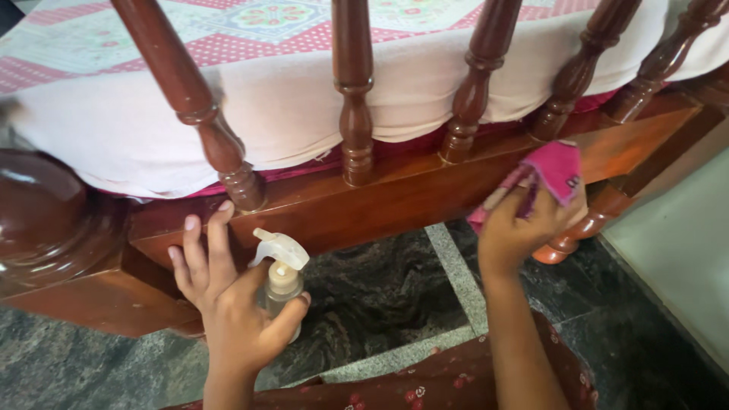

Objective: The person cleans the wooden bed frame using a spray bottle and a pink cloth. They spray the cleaning solution onto the frame and wipe the surface, including the vertical spindles and horizontal rails.

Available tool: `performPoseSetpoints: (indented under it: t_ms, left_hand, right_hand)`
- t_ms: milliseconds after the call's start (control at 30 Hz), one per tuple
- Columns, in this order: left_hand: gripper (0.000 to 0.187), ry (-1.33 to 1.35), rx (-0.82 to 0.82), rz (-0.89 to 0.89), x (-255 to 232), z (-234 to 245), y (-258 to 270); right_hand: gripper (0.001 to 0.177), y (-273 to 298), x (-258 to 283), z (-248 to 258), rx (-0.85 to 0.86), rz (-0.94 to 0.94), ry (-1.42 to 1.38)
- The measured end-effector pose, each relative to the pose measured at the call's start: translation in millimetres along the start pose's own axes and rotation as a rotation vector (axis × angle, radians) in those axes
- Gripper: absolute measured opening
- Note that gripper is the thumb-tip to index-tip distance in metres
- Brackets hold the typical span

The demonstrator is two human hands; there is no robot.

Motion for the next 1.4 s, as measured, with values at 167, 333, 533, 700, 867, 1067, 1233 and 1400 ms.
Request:
performPoseSetpoints:
  t_ms: [167, 333, 533, 700, 867, 1067, 1233, 1400]
  left_hand:
    - [0.042, -0.004, -0.011, -0.004, 1, 1, -1]
    - [0.039, -0.006, -0.008, -0.001, 2, 0, 0]
    - [0.042, -0.001, -0.006, -0.006, 1, 3, -1]
    - [0.042, -0.010, -0.004, -0.018, -5, 8, -6]
    - [0.035, -0.010, -0.004, -0.057, -5, 31, -5]
    - [0.031, -0.142, -0.249, -0.140, 35, 75, 7]
    - [0.041, -0.036, -0.323, -0.132, 68, 97, 15]
    - [0.037, -0.038, -0.433, -0.139, 65, 103, 20]
  right_hand:
    - [0.026, 15, 15, -4, -0.064, 0.034, 0.206]
    - [0.021, 48, 69, -20, 0.069, 0.090, -0.087]
    - [0.034, 84, 139, -28, 0.262, 0.373, -0.132]
    - [0.029, 90, 142, -27, 0.307, 0.630, -0.057]
    - [0.048, 46, 80, -19, 0.120, 0.313, -0.070]
    - [0.024, 47, 56, -15, 0.035, 0.130, 0.015]
    - [0.026, 99, 127, -31, 0.124, 0.150, -0.086]
    - [0.025, 141, 216, -51, 0.260, 0.370, -0.186]
Point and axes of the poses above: each hand's wrist, its own y-axis away from the middle knuckle, its own z-axis out of the back of the hand, x = y × z, the point moved 6 cm from there along -y, towards the middle knuckle, and after that the axes turned 5 degrees about -x, right-handed, at the moved point
